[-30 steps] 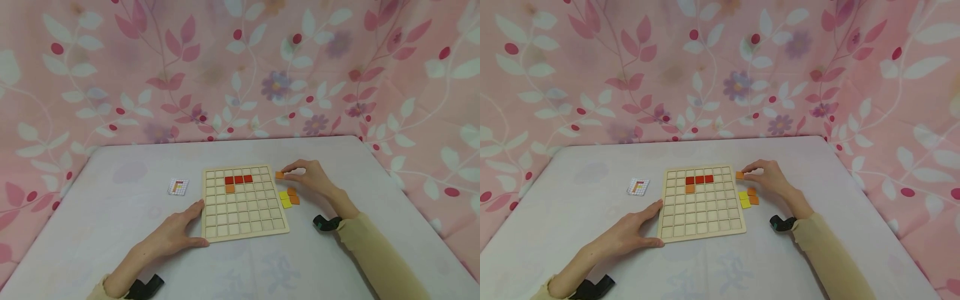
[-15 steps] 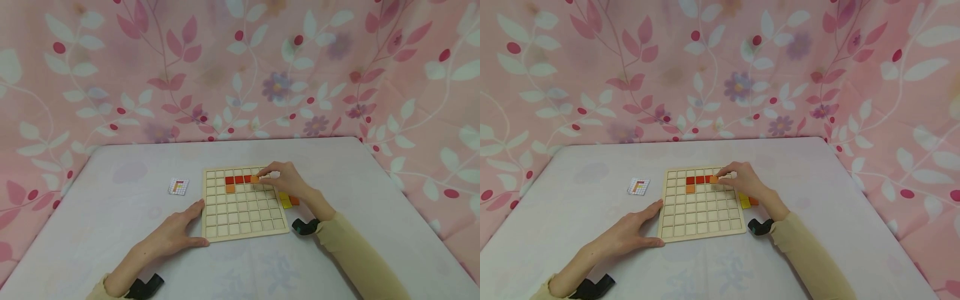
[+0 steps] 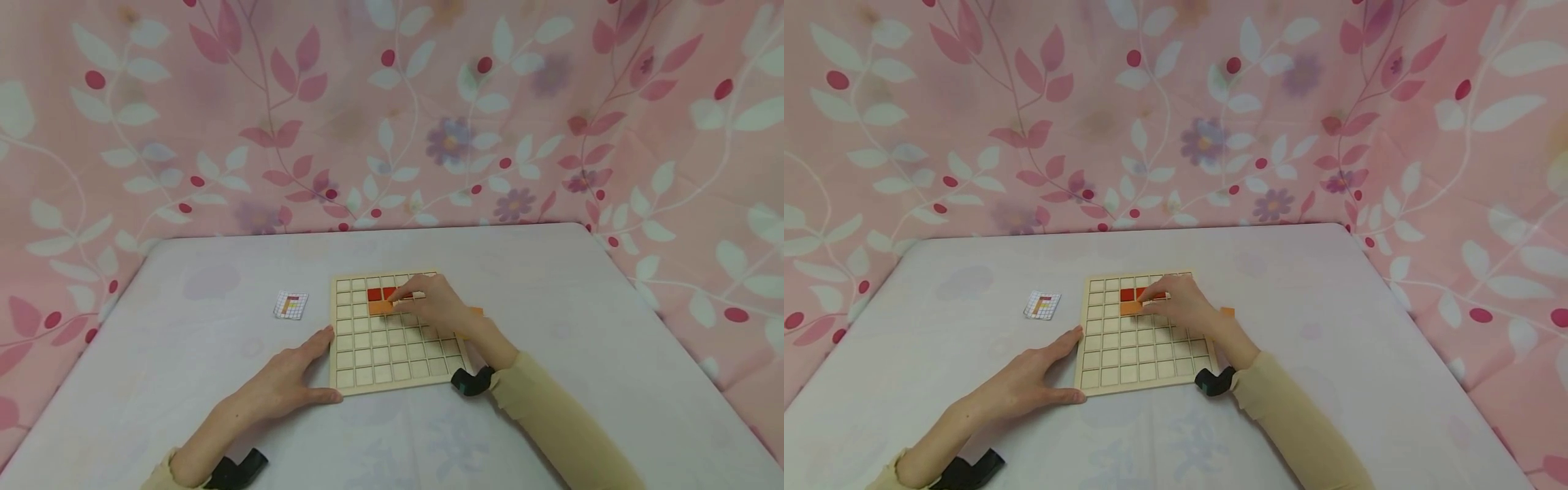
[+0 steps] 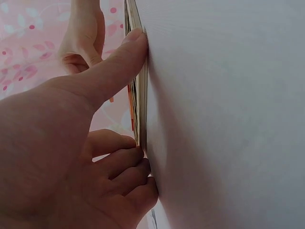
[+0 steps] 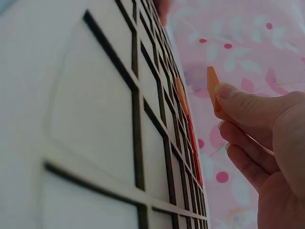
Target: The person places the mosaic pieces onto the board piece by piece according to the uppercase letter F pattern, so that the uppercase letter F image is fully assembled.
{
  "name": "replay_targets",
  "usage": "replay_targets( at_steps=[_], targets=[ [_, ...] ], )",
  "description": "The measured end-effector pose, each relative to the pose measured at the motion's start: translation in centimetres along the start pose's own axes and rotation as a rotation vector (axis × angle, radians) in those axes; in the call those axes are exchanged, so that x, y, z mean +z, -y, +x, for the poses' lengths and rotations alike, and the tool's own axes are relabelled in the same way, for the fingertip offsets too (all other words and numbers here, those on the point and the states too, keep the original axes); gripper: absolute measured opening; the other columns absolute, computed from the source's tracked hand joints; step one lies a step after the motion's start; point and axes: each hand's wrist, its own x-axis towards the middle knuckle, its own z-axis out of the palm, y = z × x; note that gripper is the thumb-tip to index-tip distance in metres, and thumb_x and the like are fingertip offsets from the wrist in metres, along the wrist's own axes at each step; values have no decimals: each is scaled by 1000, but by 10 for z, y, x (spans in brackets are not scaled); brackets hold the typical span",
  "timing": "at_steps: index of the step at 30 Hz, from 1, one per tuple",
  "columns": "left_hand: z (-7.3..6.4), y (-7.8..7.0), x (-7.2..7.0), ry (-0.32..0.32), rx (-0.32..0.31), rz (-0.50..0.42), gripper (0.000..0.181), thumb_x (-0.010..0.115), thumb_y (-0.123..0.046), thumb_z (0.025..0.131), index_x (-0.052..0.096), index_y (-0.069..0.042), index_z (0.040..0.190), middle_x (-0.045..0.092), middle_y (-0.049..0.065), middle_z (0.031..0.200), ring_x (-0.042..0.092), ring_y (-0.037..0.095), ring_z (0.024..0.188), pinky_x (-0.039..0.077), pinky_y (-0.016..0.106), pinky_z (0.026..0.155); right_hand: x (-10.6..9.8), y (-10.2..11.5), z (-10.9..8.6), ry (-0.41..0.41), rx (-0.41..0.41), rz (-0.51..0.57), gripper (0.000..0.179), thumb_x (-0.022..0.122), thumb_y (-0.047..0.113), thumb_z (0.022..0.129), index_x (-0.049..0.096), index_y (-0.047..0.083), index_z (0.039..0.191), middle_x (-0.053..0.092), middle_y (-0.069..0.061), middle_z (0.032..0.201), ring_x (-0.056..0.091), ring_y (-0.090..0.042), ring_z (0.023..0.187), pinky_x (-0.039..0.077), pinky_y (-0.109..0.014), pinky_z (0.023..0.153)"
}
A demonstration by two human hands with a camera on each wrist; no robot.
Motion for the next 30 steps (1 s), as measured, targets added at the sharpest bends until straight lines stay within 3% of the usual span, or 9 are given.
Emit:
replay_targets(
  at_steps=[4, 11, 21, 30],
  targets=[
    [0, 0, 1, 5, -8, -6, 110, 84, -52, 73, 29, -8, 158, 31, 10, 162, 31, 33, 149, 32, 54, 116, 9, 1, -1, 44, 1, -4, 18, 81, 13, 83, 78, 8, 100, 77, -4, 95, 69, -19, 88, 55, -35, 74],
    [0, -1, 0, 7, -9, -4, 109, 84, -52, 74, 29, -8, 158, 32, 10, 162, 32, 32, 148, 33, 53, 116, 17, 2, -2, 72, 94, -59, 18, 82, 20, 83, 80, 15, 100, 75, 7, 96, 67, -10, 93, 55, -29, 83],
    [-1, 0, -2, 3, 4, -1, 109, 82, -55, 75, 29, -7, 157, 32, 11, 162, 33, 34, 148, 33, 54, 116, 24, -1, -4, 62, -7, -99, 16, 82, 19, 83, 79, 16, 99, 76, 7, 94, 66, -8, 93, 53, -25, 82],
    [-1, 0, 0, 7, -3, -5, 109, 83, -53, 74, 29, -8, 158, 32, 9, 162, 33, 32, 148, 33, 53, 116, 26, 0, -6, 66, -2, -145, 15, 82, 21, 83, 79, 18, 98, 75, 9, 93, 65, -8, 92, 48, -27, 81]
  ],
)
